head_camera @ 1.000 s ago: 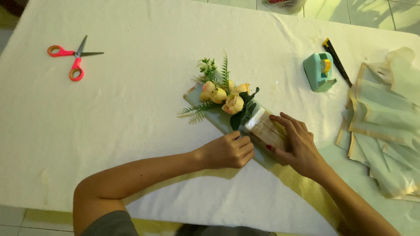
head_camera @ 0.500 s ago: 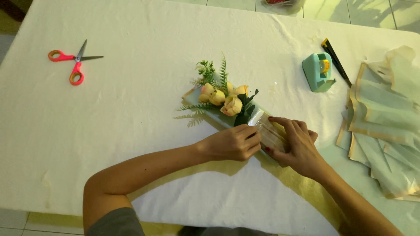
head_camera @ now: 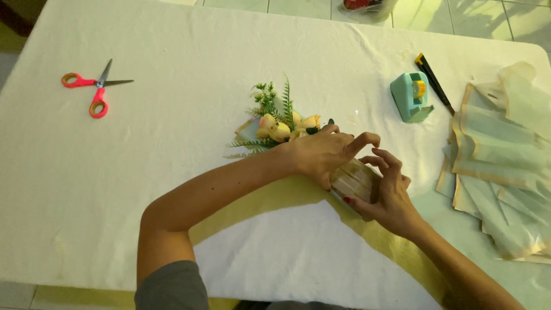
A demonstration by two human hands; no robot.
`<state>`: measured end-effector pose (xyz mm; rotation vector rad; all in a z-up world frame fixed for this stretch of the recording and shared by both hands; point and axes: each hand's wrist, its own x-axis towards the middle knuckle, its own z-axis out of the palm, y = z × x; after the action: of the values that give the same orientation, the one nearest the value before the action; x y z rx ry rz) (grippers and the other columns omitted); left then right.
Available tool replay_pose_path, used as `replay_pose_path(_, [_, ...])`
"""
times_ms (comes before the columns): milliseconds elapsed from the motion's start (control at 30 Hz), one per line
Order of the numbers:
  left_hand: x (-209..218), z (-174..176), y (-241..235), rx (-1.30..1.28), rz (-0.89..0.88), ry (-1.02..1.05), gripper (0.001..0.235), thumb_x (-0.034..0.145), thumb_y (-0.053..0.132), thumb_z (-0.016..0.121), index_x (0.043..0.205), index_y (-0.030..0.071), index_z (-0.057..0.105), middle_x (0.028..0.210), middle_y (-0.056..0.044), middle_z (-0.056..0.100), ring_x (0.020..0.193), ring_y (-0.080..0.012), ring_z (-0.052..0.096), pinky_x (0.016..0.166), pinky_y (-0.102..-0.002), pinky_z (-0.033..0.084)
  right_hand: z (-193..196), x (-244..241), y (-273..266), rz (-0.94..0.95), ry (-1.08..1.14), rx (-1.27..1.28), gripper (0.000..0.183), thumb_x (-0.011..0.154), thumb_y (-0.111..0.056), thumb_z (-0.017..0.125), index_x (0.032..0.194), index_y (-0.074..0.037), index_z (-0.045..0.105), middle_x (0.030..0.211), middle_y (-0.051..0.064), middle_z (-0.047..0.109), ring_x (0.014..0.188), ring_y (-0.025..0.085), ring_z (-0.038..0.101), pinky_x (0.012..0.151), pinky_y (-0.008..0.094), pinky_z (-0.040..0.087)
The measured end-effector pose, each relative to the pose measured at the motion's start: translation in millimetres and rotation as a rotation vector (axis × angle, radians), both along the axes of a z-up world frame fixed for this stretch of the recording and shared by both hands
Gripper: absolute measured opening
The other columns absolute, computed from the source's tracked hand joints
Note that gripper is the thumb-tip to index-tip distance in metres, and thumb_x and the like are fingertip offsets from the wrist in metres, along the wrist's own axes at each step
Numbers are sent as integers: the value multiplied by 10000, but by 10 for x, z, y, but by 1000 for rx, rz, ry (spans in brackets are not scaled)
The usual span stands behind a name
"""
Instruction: The person wraps a bouquet of yellow roses in paper and adhesive tape.
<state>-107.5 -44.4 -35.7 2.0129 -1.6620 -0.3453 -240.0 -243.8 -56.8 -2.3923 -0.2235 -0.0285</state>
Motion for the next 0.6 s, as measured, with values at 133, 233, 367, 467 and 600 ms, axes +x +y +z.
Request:
replay_pose_path(133, [-11, 208, -20, 123, -55, -28, 1029, 625, 53, 848, 1336, 146, 111, 938, -208, 724, 897, -482, 717, 1000, -649, 369, -66, 24, -49, -2, 2, -2, 1020, 735, -368, 837, 1449, -131, 149, 1345, 154, 570, 1338, 452, 485, 1017, 619, 207])
replay_pose_path(233, [-8, 151, -68, 151, -48, -9, 1048, 621, 79, 872, 1339, 151, 111, 940, -195, 737, 891, -483, 724, 976, -651, 381, -99, 15, -74, -8, 3, -17, 1068, 717, -412, 848, 1457, -119, 136, 1352, 140, 580, 1340, 437, 504, 1020, 593, 223])
replay_pose_path(367, [24, 110, -48, 108, -67, -77, 1052, 658, 108, 863, 1368, 136, 87, 902, -191, 737, 858, -466, 736, 902, -626, 447, 21, 30, -26, -23, -11, -23, 1105, 712, -402, 861, 1491, -105, 136, 1342, 135, 592, 1335, 413, 505, 1027, 584, 225])
replay_pose_path(467, [72, -107, -90, -58, -31, -472, 759, 674, 208, 780, 1253, 99, 302, 927, -172, 689, 906, -419, 675, 869, -552, 441, 194, 57, -18, -34, -103, -67, 1163, 681, -373, 887, 1538, -64, 164, 1354, 163, 563, 1336, 406, 481, 1046, 572, 228])
replay_pose_path(600, [-26, 6, -120, -396, 252, -1046, 169, 925, 160, 596, 1076, 82, 603, 1150, -192, 662, 1222, -336, 575, 1024, -459, 432, 461, 106, 1, -40, -309, -94, 1265, 655, -381, 920, 1609, -44, 162, 1410, 186, 496, 1335, 407, 450, 1032, 578, 215])
